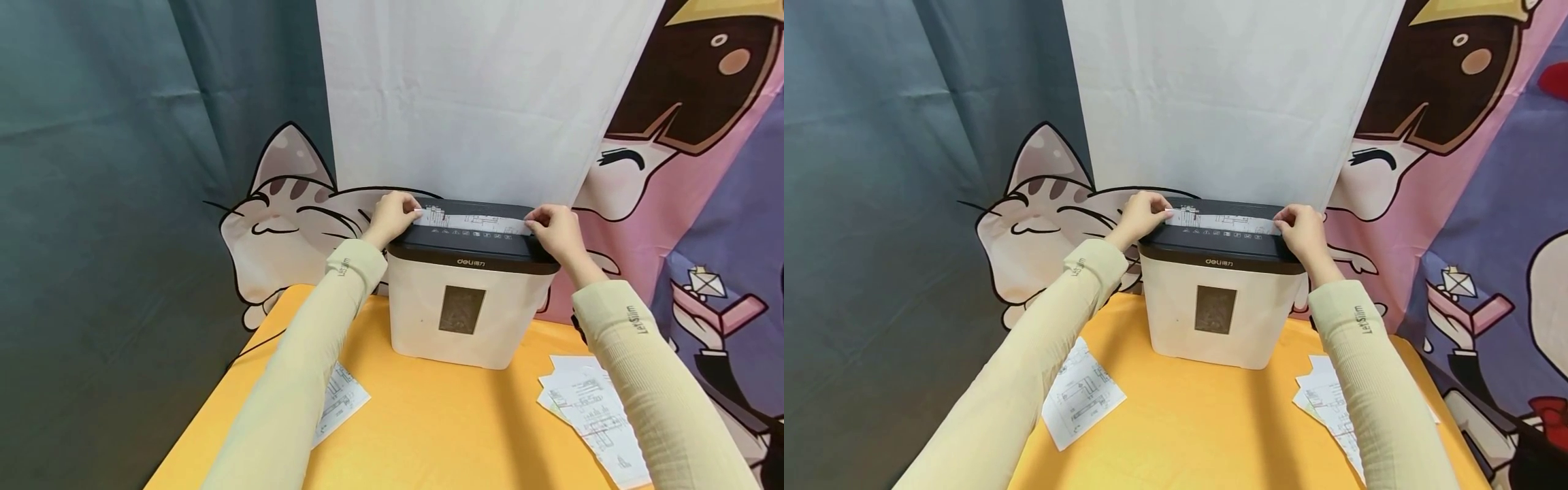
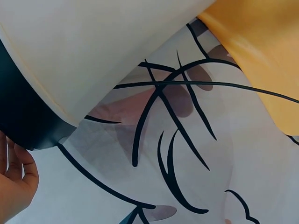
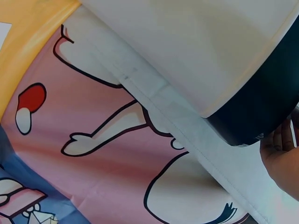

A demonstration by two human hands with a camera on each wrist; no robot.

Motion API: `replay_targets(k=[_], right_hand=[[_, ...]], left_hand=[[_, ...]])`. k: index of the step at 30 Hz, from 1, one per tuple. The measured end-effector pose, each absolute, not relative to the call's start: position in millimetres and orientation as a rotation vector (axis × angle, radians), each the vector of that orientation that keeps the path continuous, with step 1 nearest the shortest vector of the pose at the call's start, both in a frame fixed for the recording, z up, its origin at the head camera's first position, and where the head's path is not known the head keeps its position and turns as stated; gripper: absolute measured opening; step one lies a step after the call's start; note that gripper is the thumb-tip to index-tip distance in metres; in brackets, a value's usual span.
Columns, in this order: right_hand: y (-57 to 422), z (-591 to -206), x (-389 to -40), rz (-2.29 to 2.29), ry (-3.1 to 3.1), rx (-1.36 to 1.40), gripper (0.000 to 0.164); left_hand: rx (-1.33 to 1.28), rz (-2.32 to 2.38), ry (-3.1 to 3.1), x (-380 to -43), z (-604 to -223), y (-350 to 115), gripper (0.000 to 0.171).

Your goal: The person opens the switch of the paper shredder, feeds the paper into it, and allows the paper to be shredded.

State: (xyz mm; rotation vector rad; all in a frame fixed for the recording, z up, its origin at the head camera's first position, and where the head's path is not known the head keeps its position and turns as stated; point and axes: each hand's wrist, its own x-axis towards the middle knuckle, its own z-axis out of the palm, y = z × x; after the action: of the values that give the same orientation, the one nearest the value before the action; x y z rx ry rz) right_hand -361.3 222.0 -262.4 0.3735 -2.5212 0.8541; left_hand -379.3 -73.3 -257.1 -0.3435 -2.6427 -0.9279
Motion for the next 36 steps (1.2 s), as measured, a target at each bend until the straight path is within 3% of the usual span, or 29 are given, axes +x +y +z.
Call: replay_targets(k=[24, 36], right_hand=[[200, -273, -355, 0.924, -2.482, 0.466, 0.013], [155, -288, -328, 1.052, -2.245, 0.594, 0.009]], left_hand=[[-0.373, -1.083, -2.553, -372, -271, -102, 0.013], [-0.387, -1.128, -2.431, -354, -298, -141, 0.012]])
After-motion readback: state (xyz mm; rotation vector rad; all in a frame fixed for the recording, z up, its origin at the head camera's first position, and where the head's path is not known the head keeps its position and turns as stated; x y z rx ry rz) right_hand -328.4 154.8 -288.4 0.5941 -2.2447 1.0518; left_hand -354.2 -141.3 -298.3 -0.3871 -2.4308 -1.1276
